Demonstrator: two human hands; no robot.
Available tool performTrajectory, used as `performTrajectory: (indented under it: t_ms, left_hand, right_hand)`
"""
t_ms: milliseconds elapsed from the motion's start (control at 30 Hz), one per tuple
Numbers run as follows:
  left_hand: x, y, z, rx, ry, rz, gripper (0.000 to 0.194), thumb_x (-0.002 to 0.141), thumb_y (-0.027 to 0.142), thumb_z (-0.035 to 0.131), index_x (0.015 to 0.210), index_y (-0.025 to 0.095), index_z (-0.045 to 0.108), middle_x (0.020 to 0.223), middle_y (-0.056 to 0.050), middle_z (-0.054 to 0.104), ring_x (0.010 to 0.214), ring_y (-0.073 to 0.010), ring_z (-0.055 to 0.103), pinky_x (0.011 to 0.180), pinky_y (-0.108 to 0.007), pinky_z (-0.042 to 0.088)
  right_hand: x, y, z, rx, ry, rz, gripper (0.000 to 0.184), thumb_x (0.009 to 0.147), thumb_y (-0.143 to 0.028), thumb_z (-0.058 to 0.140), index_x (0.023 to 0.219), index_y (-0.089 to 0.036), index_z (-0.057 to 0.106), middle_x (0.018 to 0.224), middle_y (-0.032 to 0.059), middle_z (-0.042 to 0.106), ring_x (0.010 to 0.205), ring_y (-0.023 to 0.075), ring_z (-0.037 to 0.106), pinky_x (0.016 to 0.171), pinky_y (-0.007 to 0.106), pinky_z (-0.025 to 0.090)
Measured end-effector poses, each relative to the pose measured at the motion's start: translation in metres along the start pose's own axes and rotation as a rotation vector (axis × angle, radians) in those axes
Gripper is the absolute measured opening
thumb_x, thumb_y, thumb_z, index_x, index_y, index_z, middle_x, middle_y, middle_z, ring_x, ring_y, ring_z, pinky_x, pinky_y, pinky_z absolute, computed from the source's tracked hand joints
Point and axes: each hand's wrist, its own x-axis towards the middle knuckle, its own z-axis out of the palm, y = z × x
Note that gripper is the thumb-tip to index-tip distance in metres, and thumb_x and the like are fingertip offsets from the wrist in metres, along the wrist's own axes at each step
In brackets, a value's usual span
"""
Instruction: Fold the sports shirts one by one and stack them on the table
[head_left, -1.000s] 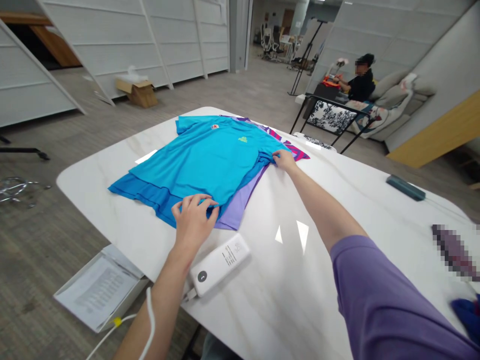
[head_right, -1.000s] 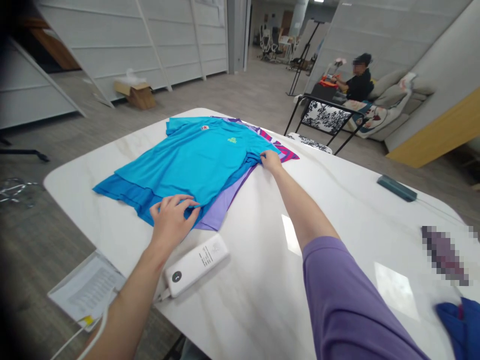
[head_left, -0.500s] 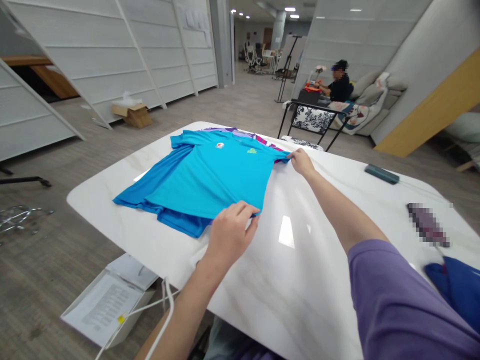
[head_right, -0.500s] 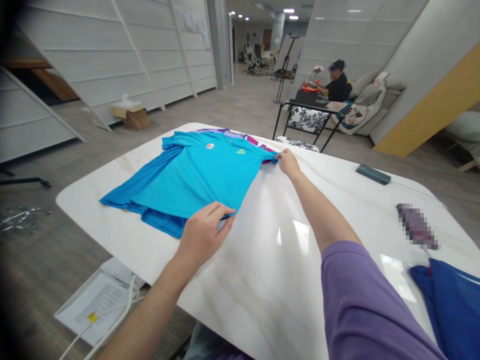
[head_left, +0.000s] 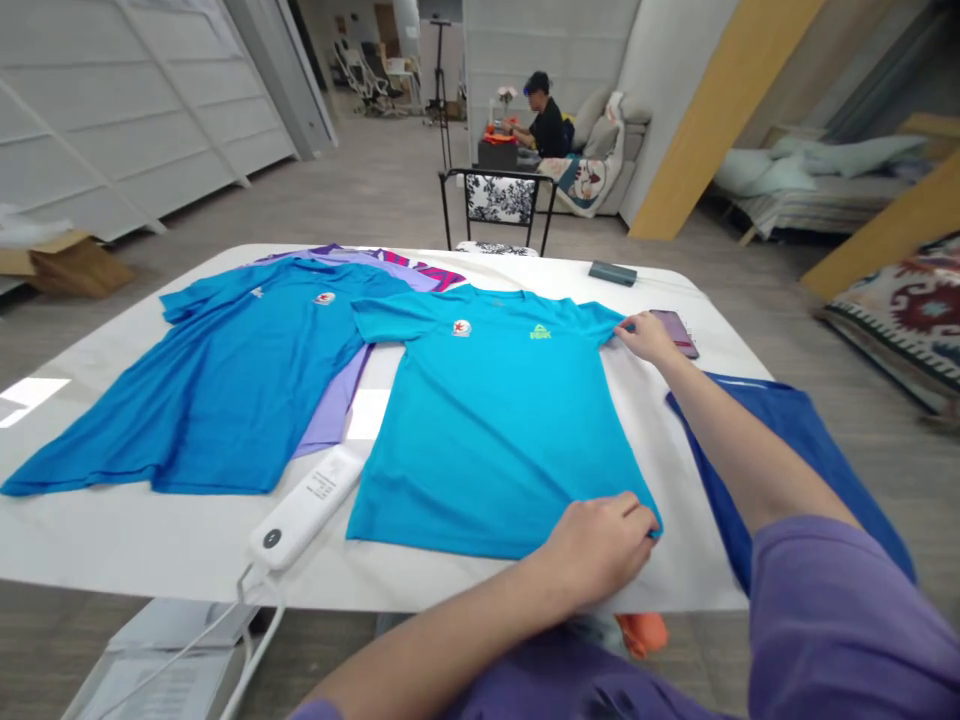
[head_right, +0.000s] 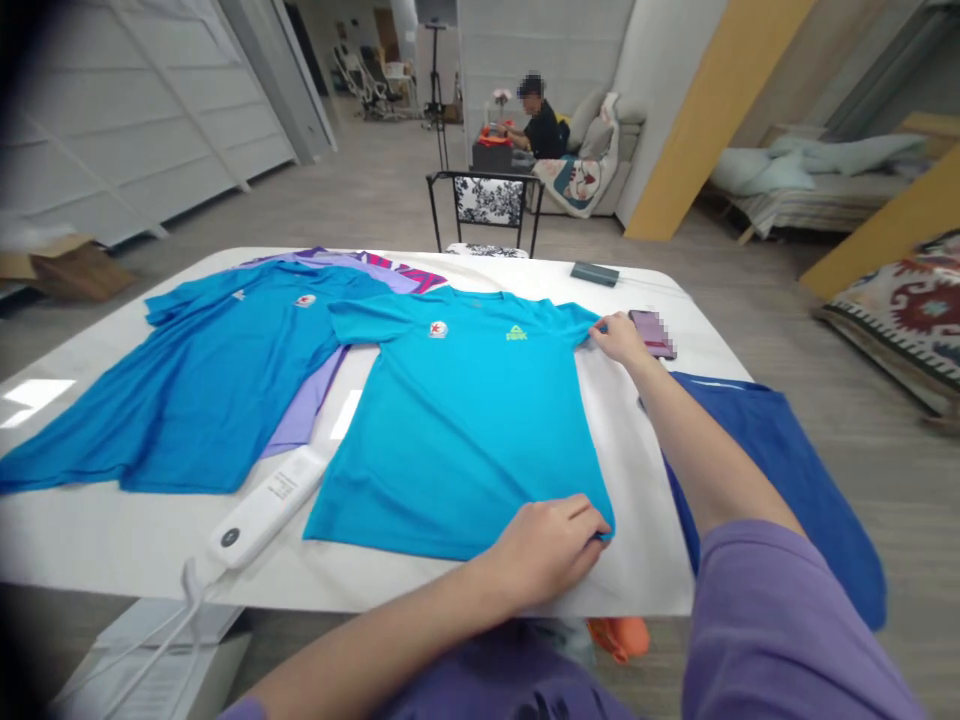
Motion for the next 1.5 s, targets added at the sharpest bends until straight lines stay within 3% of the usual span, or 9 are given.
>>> performTrajectory:
  t_ms: [167, 467, 667, 767, 867, 967, 1167, 1333, 1500]
  left_hand:
    - [0.002, 0.015, 0.005, -0.017, -0.003, 0.094, 0.049, 0.114, 0.06, 0.064, 0.146, 0.023, 0.071, 0.137, -0.01, 0.08, 0.121, -0.0293, 0.079, 0.102, -0.046, 0.067]
    - [-0.148, -0.11, -0.034, 0.435, 0.311, -0.503, 0.074, 0.117, 0.057, 0.053, 0.183, 0.025, 0.042, 0.188, -0.014, 0.041, 0.18, -0.0387, 0.03, 0.145, -0.065, 0.032]
    - [-0.209, -0.103, -0.008, 0.469, 0.347, -0.59, 0.082, 0.115, 0.06, 0.053, 0.187, 0.028, 0.031, 0.19, -0.013, 0.038, 0.178, -0.0398, 0.033, 0.146, -0.065, 0.032]
    - [-0.227, -0.088, -0.015, 0.432, 0.424, -0.644, 0.073, 0.116, 0.054, 0.053, 0.183, 0.029, 0.041, 0.183, -0.016, 0.049, 0.171, -0.0411, 0.046, 0.139, -0.067, 0.04]
    - [-0.249, -0.084, -0.031, 0.43, 0.541, -0.821, 0.059, 0.114, 0.053, 0.055, 0.165, 0.026, 0.064, 0.159, -0.022, 0.068, 0.145, -0.0458, 0.066, 0.115, -0.068, 0.057]
    - [-0.272, -0.088, -0.041, 0.405, 0.589, -0.923, 0.044, 0.11, 0.056, 0.058, 0.142, 0.031, 0.076, 0.135, -0.018, 0.075, 0.124, -0.0457, 0.073, 0.097, -0.067, 0.062]
    - [-0.296, -0.095, -0.043, 0.225, 0.544, -0.946, 0.025, 0.106, 0.057, 0.058, 0.103, 0.042, 0.077, 0.113, -0.009, 0.078, 0.108, -0.0419, 0.078, 0.088, -0.07, 0.065]
    - [-0.299, -0.098, -0.041, -0.076, 0.609, -0.883, 0.018, 0.103, 0.056, 0.06, 0.096, 0.045, 0.073, 0.098, -0.006, 0.077, 0.097, -0.0407, 0.08, 0.09, -0.073, 0.064]
    - [-0.296, -0.102, -0.043, -0.289, 0.744, -0.717, 0.007, 0.1, 0.046, 0.069, 0.101, 0.039, 0.069, 0.094, -0.004, 0.075, 0.087, -0.0355, 0.078, 0.078, -0.058, 0.068]
  right_hand:
    - [-0.05, 0.04, -0.029, -0.102, 0.039, 0.028, 0.052, 0.103, -0.045, 0.07, 0.14, -0.011, 0.079, 0.155, 0.0286, 0.066, 0.142, 0.0453, 0.064, 0.127, 0.062, 0.05]
    - [-0.188, -0.055, 0.018, -0.005, -0.262, -0.209, 0.103, 0.106, -0.089, 0.042, 0.187, -0.026, 0.032, 0.195, 0.011, 0.023, 0.181, 0.0433, 0.019, 0.147, 0.066, 0.022]
    - [-0.221, -0.068, 0.016, -0.086, -0.233, -0.256, 0.104, 0.102, -0.093, 0.044, 0.187, -0.033, 0.032, 0.192, 0.0085, 0.032, 0.181, 0.0431, 0.018, 0.148, 0.069, 0.013]
    - [-0.205, -0.108, 0.005, -0.064, -0.203, -0.285, 0.1, 0.103, -0.092, 0.045, 0.183, -0.032, 0.04, 0.185, 0.0137, 0.044, 0.177, 0.0464, 0.031, 0.145, 0.072, 0.022]
    - [-0.169, -0.193, 0.015, 0.067, -0.234, -0.4, 0.087, 0.107, -0.089, 0.047, 0.171, -0.03, 0.054, 0.169, 0.0175, 0.06, 0.153, 0.0467, 0.062, 0.129, 0.068, 0.049]
    - [-0.117, -0.304, 0.054, 0.234, -0.304, -0.499, 0.069, 0.109, -0.083, 0.053, 0.148, -0.028, 0.069, 0.151, 0.0162, 0.072, 0.13, 0.0401, 0.074, 0.109, 0.058, 0.063]
    - [-0.01, -0.491, 0.149, 0.311, -0.31, -0.414, 0.061, 0.107, -0.083, 0.062, 0.131, -0.028, 0.069, 0.133, 0.0095, 0.079, 0.127, 0.0329, 0.072, 0.111, 0.049, 0.06]
    - [0.032, -0.55, 0.185, 0.303, -0.308, -0.287, 0.074, 0.106, -0.08, 0.067, 0.147, -0.019, 0.062, 0.147, 0.0183, 0.074, 0.142, 0.0384, 0.066, 0.123, 0.059, 0.054]
    - [0.046, -0.555, 0.189, 0.212, -0.419, -0.236, 0.043, 0.114, -0.044, 0.059, 0.146, -0.014, 0.063, 0.155, 0.0222, 0.069, 0.145, 0.0387, 0.066, 0.124, 0.058, 0.052]
